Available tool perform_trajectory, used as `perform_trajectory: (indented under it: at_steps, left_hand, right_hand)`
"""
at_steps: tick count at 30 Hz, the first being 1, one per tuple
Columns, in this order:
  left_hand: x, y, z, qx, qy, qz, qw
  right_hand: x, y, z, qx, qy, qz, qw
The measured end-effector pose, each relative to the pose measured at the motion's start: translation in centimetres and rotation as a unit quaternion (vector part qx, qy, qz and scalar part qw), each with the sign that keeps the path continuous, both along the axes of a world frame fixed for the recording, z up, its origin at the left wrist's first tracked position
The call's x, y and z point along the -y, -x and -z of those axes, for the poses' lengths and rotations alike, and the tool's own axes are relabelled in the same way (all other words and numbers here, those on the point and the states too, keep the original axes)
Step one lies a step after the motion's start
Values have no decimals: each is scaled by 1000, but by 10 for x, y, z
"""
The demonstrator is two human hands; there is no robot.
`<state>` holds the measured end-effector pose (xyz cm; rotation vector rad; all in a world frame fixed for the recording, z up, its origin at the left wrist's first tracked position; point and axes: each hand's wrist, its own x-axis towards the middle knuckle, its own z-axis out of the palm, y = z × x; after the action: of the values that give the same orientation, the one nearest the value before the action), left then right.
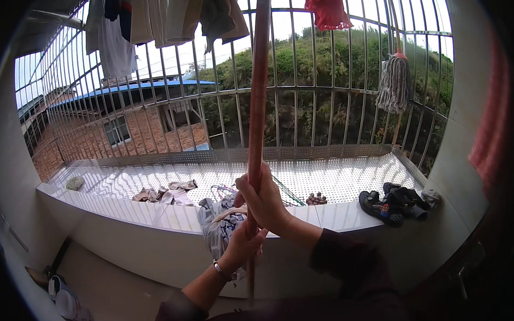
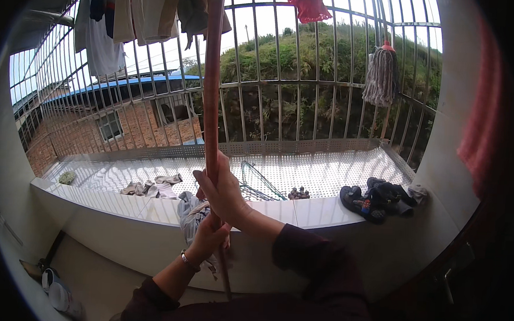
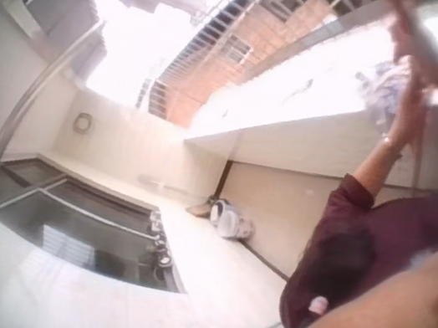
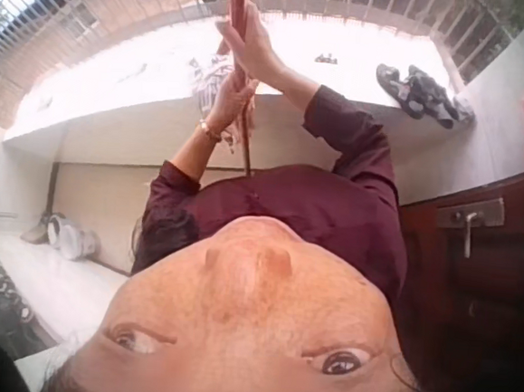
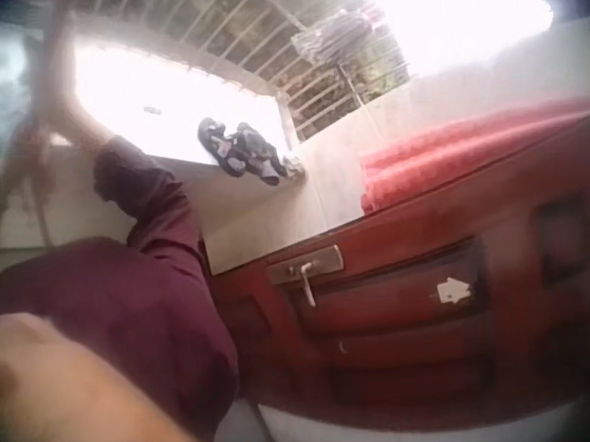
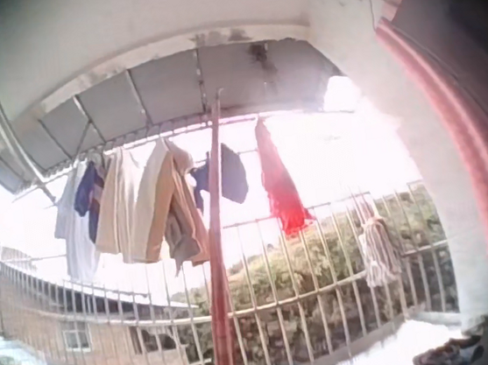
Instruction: The person hangs several garments on a balcony clothesline using a long wooden pole and plastic hangers. They pick up each item, place it on a hanger, and use the pole to lift and secure the hanger on the line.
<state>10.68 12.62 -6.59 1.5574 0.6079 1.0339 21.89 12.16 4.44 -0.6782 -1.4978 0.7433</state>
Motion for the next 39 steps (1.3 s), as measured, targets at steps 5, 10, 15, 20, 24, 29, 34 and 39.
perform_trajectory:
  at_steps: [5,10,15,20,24,29,34,39]
  left_hand:
    - [22,18,-38,28,-87,-93,991]
    - [50,25,31,17,-62,-138,988]
    - [88,30,80,38,41,-137,989]
    - [68,27,19,70,-37,-200,977]
    - [62,31,-34,67,-52,-236,968]
    - [50,18,-52,59,-60,-207,975]
    - [55,3,-67,63,-63,-178,980]
    - [62,-13,-52,60,-33,-140,988]
  right_hand:
    - [1,28,-43,-53,-11,-78,995]
    - [-19,28,-96,-51,-76,-101,991]
    - [-27,41,-134,14,-101,-92,990]
    - [-34,57,-120,50,-170,-109,978]
    - [-5,62,-82,96,-48,-160,981]
    - [-50,68,-72,8,-156,-65,986]
    - [-60,53,-101,2,-93,-47,995]
    - [-73,37,-112,2,-93,-24,995]
